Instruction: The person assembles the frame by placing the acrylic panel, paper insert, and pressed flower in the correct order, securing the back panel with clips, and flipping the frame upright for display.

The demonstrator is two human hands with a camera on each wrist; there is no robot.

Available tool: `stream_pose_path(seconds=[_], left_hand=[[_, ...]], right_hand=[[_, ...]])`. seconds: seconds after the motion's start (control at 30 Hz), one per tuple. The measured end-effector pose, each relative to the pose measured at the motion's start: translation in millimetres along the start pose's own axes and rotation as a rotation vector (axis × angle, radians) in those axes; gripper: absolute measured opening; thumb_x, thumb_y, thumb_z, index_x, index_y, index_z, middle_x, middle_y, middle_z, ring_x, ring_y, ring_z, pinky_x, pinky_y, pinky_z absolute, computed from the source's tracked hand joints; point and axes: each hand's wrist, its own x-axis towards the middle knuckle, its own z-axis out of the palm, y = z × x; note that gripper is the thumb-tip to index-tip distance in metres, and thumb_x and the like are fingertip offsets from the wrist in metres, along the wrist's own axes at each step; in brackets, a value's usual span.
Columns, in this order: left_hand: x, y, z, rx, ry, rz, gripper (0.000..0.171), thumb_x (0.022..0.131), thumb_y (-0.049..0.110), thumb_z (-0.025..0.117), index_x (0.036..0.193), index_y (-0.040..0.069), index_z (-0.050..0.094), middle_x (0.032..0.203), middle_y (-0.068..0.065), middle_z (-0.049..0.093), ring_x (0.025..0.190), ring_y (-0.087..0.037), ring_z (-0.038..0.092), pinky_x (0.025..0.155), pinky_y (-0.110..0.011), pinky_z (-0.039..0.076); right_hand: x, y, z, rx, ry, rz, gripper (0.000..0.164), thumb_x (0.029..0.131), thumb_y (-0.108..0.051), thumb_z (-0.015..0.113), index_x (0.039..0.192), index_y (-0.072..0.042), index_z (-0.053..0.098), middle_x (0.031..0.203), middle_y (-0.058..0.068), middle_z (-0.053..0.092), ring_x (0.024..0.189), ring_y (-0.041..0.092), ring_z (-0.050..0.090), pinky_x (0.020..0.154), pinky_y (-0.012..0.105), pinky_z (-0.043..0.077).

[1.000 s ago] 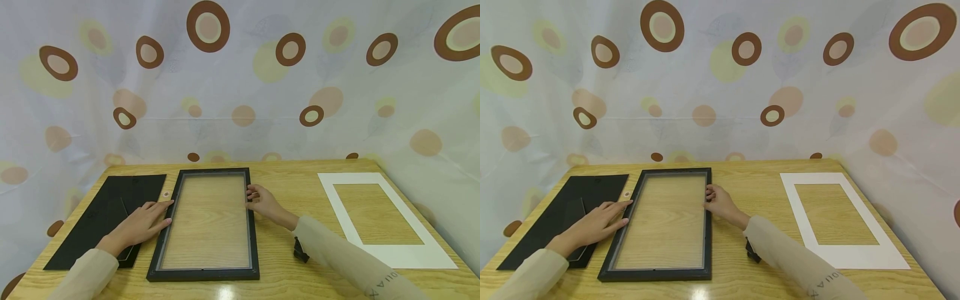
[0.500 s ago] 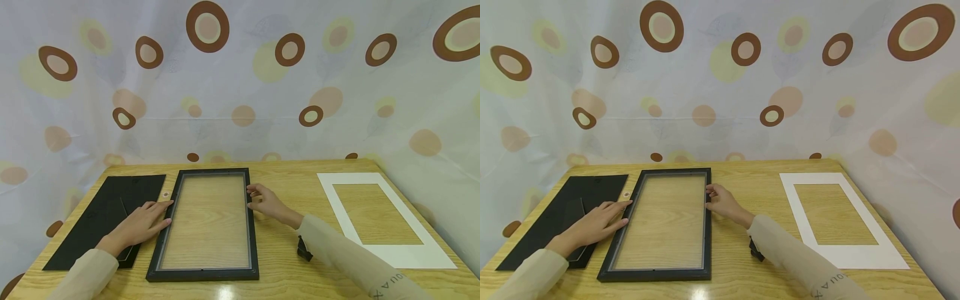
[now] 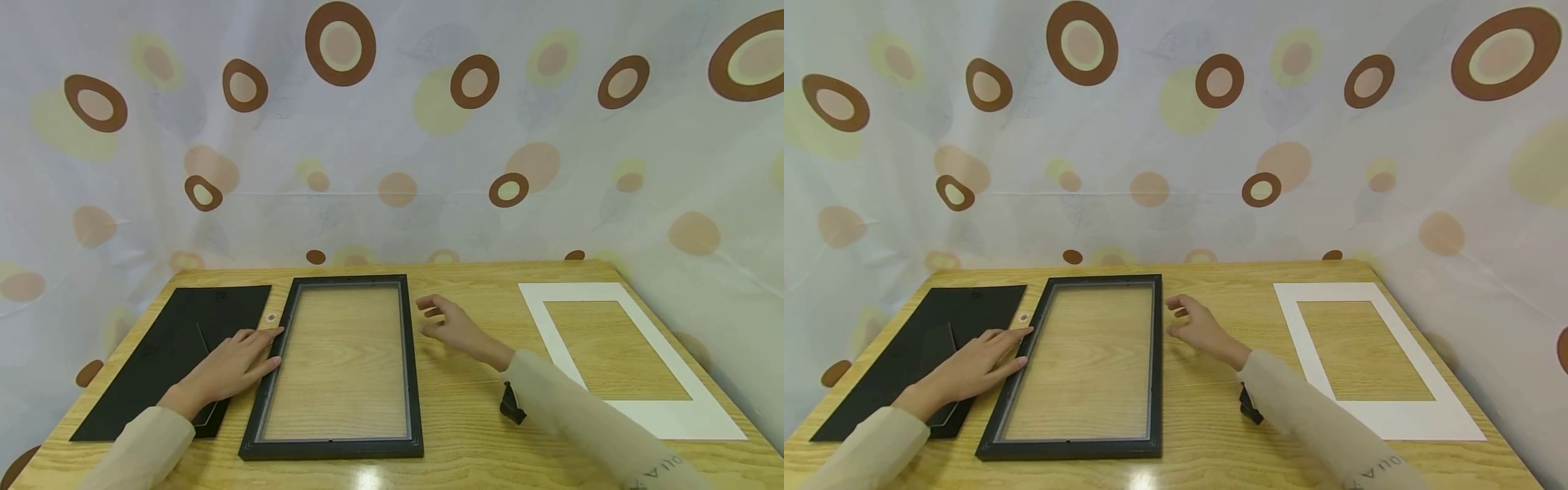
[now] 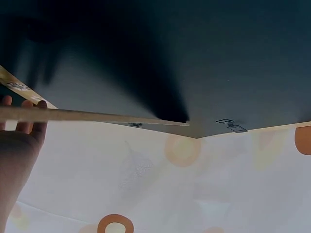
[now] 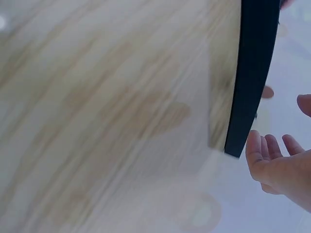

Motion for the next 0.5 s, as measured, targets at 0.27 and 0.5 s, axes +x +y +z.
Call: stream_pose_path(seconds=[0.27,0.5], left_hand=[[1.5,6.0,1.1,0.030,0.002,-0.025,0.067,0.088,0.058,0.045,0.140,0.017,0.037,0.135,-0.012,0.047,0.122,-0.035,0.042,0.093,-0.060,0.034],[2.7,7.1,3.7,0.055,0.012,-0.021,0.073,0.085,0.061,0.047,0.141,0.015,0.035,0.133,-0.014,0.047,0.120,-0.035,0.044,0.093,-0.058,0.036]], right_hand=[[-13.0,13.4,-30.6,-0.020,0.049,0.042,0.044,0.090,-0.006,0.054,0.130,0.003,0.039,0.133,0.025,0.039,0.119,0.043,0.040,0.095,0.050,0.040],[-30.4,21.6,-64.3,-0.055,0.102,0.101,0.046,0.091,-0.008,0.054,0.131,0.003,0.037,0.134,0.026,0.037,0.120,0.044,0.039,0.092,0.049,0.044]])
